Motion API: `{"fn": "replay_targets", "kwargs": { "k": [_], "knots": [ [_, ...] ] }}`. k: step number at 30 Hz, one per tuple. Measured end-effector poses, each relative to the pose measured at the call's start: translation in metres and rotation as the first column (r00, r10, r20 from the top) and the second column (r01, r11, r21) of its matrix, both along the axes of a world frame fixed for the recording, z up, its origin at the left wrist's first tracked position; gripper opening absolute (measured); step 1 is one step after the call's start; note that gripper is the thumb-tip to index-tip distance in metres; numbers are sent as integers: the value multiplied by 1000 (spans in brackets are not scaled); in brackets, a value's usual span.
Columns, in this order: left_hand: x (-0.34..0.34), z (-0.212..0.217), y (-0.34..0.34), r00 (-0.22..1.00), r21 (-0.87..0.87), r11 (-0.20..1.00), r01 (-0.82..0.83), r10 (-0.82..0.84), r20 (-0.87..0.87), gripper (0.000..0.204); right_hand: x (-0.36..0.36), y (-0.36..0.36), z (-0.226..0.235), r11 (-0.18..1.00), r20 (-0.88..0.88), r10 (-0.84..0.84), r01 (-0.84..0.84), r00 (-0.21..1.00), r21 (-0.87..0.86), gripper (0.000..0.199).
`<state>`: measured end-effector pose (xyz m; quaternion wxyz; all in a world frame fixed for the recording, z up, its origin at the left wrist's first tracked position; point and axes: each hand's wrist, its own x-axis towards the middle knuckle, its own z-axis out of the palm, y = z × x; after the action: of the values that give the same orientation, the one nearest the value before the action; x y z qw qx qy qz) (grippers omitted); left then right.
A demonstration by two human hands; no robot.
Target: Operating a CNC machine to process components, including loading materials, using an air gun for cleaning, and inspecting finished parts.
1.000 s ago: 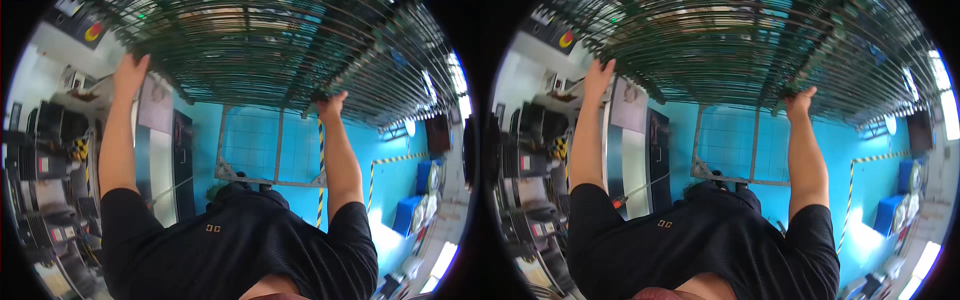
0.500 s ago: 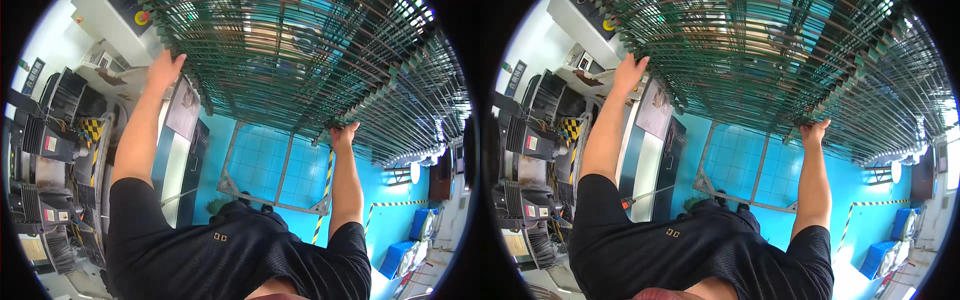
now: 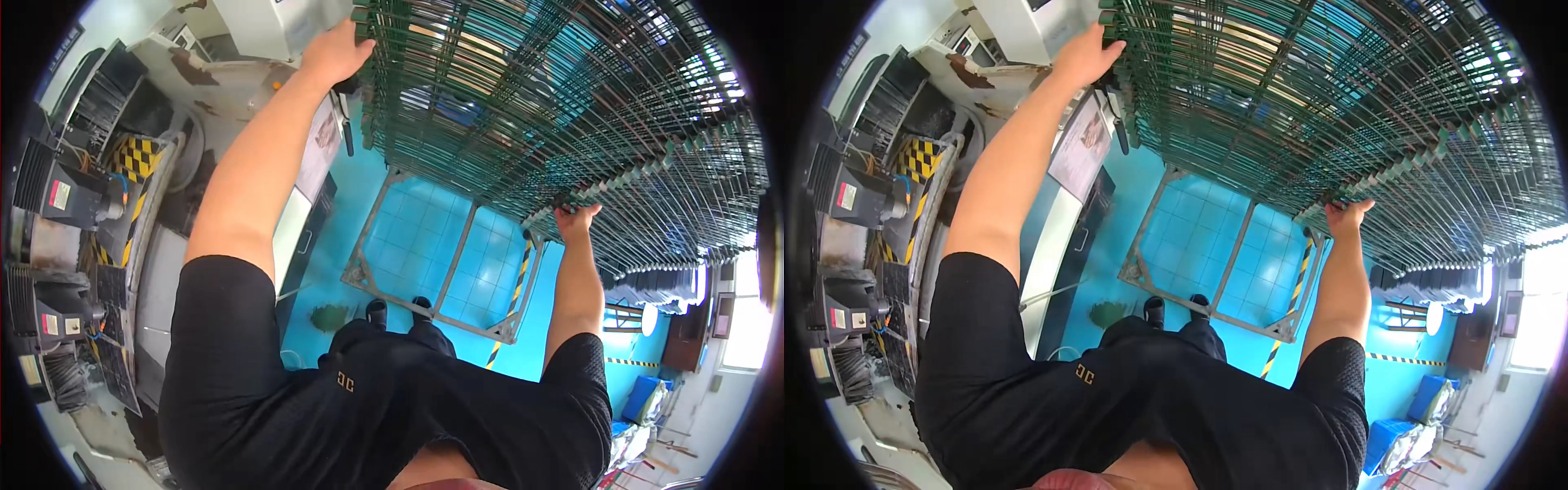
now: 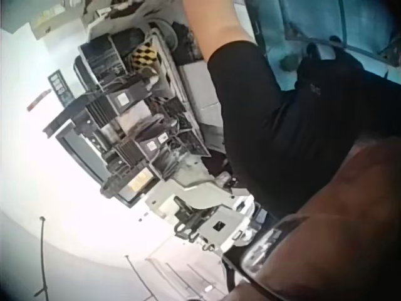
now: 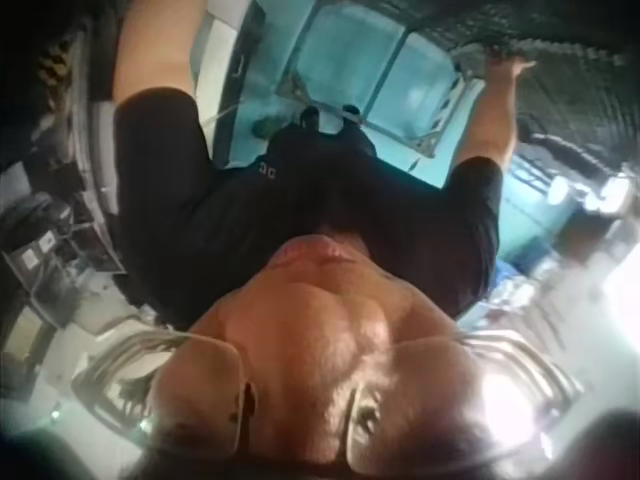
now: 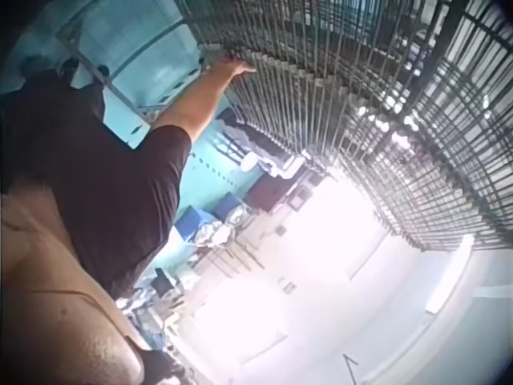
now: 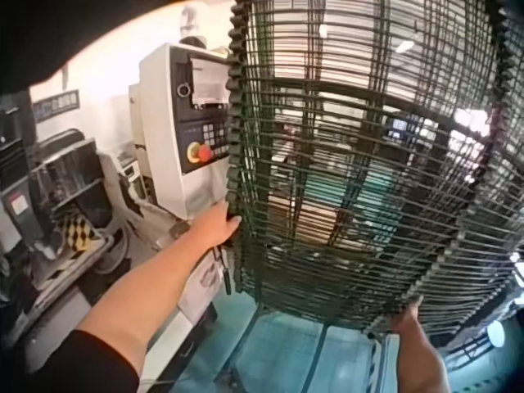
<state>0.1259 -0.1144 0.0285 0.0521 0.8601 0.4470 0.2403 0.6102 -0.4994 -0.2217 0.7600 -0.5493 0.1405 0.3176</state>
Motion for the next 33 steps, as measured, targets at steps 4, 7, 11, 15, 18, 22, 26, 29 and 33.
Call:
{"fn": "replay_targets", "kwargs": {
  "k": [4,7,11,15,18,22,26,29,33],
  "knots": [
    [17,-7,14,999,-9,1000,4,-4,-42,54,12,9,-4,998,-53,17,-14,998,64,96],
    [36,-14,23,999,-19,999,32,-31,25,56,41,6,-11,1000,-10,-16,16,1000,12,104],
    [14,-30,46,1000,31,999,9,-10,11,58,21,30,3,999,-14,43,-43,999,-14,105],
    [34,-25,36,995,-169,981,-95,93,-21,60,28,24,15,995,-35,40,-43,999,-87,97],
    [27,-31,56,994,9,996,-84,84,-71,59,29,31,18,993,36,68,-64,997,-96,96],
    [31,-32,56,995,-135,991,-26,38,92,56,32,36,19,990,89,99,-88,991,-111,95],
    [45,-25,61,994,-198,977,-79,92,60,43,50,45,18,980,46,150,-143,988,-137,100],
    [34,-18,64,983,-255,962,-96,132,127,44,43,54,28,982,84,164,-155,983,-104,98],
    [34,-18,65,978,-325,946,10,58,198,35,53,59,25,989,52,121,-116,991,-92,94]
  ]
}}
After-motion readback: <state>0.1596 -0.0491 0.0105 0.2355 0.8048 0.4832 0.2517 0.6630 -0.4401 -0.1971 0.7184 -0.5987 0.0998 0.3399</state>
